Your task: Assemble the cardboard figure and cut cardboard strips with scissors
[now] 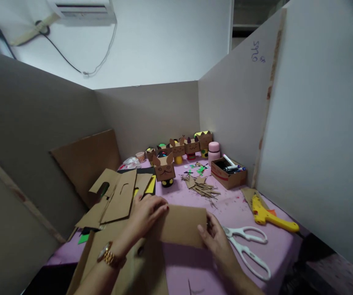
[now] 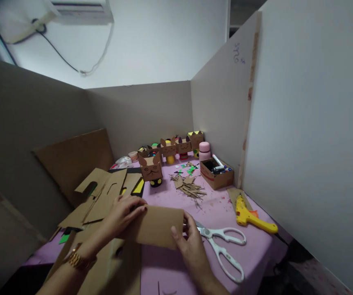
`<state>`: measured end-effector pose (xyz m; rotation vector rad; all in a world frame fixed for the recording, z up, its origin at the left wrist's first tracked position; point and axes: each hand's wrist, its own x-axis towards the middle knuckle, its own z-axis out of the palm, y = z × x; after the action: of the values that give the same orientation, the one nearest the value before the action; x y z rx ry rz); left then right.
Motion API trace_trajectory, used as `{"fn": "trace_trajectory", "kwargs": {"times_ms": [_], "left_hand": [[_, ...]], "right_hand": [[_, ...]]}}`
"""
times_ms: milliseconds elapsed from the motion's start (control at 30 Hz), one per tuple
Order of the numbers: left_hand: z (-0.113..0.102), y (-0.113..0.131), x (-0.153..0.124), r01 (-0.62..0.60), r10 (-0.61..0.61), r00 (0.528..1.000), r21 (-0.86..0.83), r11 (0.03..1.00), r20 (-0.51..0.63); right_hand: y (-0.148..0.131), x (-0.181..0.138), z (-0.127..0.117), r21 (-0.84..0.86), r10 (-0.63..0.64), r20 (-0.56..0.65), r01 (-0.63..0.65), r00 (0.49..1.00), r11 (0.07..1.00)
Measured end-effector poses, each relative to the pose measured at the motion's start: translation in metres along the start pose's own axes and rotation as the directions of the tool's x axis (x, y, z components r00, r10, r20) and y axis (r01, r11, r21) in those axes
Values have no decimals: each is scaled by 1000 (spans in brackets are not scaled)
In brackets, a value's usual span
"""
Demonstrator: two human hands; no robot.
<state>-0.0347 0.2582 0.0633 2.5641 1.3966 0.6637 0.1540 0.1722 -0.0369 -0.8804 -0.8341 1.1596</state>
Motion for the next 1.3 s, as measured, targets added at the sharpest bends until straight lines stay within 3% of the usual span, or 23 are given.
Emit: {"fn": "trace_trajectory", "kwargs": {"times_ms": [100, 200, 300, 400, 467, 567, 667, 833, 967, 1167, 1233, 1300], "left_hand": [[-3, 11, -23, 29, -26, 999, -119, 992, 27], [-15, -3, -41, 164, -183, 982, -255, 953, -52], [-20, -18, -62, 287, -389, 908, -450, 846, -154], [1, -7, -89, 299, -568, 790, -664, 685, -231], [28, 16, -106, 292, -617, 774, -785, 546, -141], [68, 56, -125, 326, -598, 799, -883, 337, 67], [87, 79, -135, 305, -562, 813, -934, 188, 152], [80, 84, -141, 238, -538, 826, -969, 68, 165], [77, 90, -148, 221, -532, 825, -975, -5, 190], [77, 95, -152, 203, -546, 801, -969, -139, 246], [75, 96, -154, 213, -490, 818, -949, -231, 302], [75, 98, -158, 278, -340, 843, -879, -388, 417]], "right_hand": [[-15, -12, -2, 108, 111, 137, -127, 984, 986], [-22, -29, -8, 179, 163, 103, -180, 981, 967], [-21, -44, -15, 217, 178, 39, -183, 983, 959], [-18, -55, -16, 254, 155, -36, -141, 987, 957], [-17, -61, -12, 273, 139, -64, -117, 988, 955], [-17, -72, -2, 288, 131, -72, -105, 989, 952], [-18, -85, 5, 307, 149, -38, -130, 988, 943], [-17, -103, -3, 271, 217, 101, -237, 971, 933], [-13, -108, -15, 163, 259, 108, -274, 960, 948], [-13, -121, -8, 207, 323, 167, -354, 931, 912], [-11, -126, -2, 256, 364, 213, -411, 907, 875], [-8, -131, 2, 297, 391, 289, -470, 874, 831]]}}
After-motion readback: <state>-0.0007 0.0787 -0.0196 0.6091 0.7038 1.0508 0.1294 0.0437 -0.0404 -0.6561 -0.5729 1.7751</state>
